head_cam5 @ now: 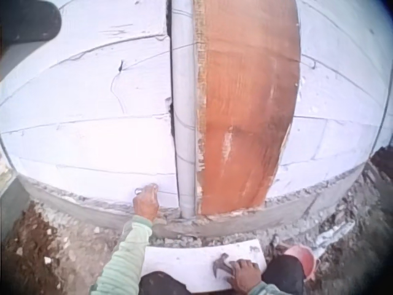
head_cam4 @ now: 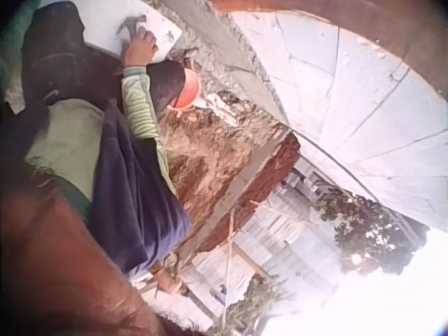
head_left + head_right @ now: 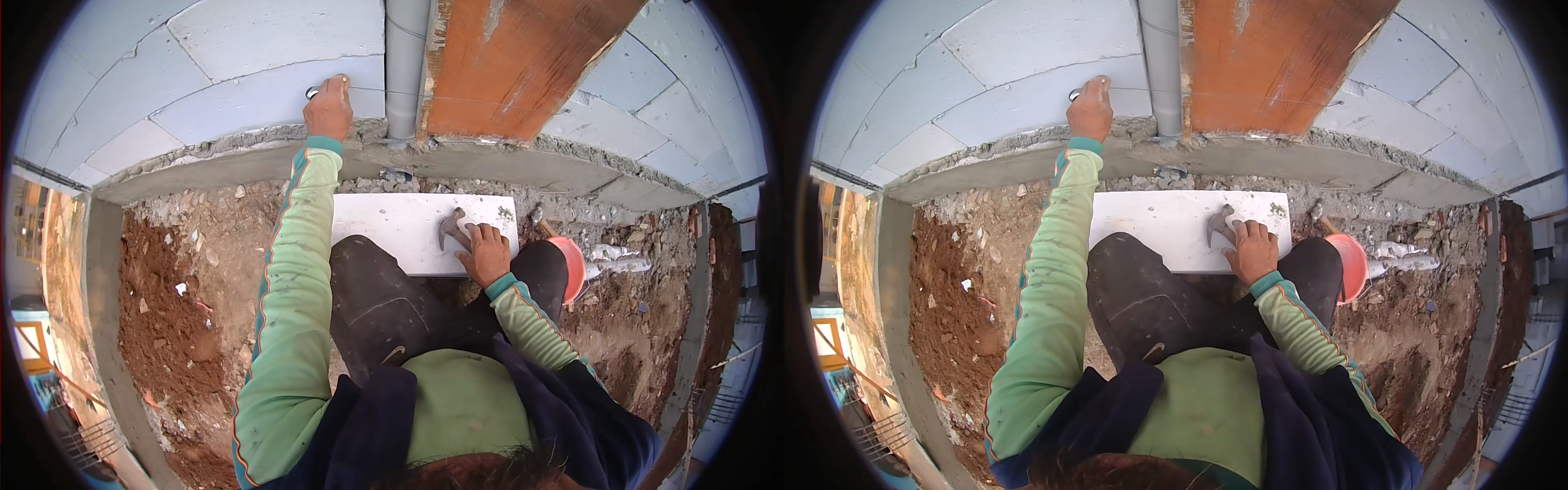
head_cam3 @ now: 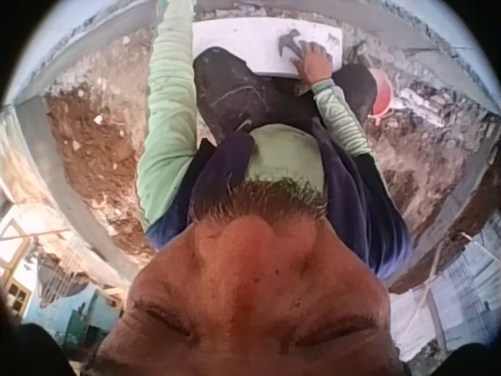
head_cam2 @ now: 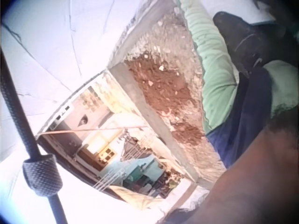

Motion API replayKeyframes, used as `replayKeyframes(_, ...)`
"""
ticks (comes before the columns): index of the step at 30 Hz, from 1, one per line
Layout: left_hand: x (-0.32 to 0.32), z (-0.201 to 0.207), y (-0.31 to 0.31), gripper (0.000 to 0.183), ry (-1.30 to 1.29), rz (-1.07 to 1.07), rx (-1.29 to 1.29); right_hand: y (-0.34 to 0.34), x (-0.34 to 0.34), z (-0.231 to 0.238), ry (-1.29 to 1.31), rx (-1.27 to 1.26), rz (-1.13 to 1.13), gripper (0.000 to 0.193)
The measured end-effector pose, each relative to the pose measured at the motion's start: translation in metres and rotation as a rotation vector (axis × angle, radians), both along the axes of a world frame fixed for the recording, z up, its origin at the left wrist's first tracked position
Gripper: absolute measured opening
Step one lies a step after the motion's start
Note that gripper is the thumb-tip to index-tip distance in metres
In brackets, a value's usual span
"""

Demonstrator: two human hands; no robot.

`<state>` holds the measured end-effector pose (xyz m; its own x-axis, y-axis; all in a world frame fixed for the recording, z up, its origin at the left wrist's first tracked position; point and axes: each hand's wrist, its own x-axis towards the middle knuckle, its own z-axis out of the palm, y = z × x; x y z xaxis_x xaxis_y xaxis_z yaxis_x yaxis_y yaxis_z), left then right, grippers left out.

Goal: The person nails wire into a wall, prepares a wire fastener by hand, moves a concrete block, and picks up buckets of cement at a construction site.

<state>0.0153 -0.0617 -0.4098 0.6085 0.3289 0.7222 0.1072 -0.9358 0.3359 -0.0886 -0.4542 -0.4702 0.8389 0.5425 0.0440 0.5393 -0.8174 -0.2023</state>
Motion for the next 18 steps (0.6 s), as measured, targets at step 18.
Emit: replayKeyframes(18, 0.001, -0.004, 0.031, 0.016, -0.092, -0.207, 0.238, 0.067, 0.026, 0.022, 0.534, 0.918, 0.039, 0.027)
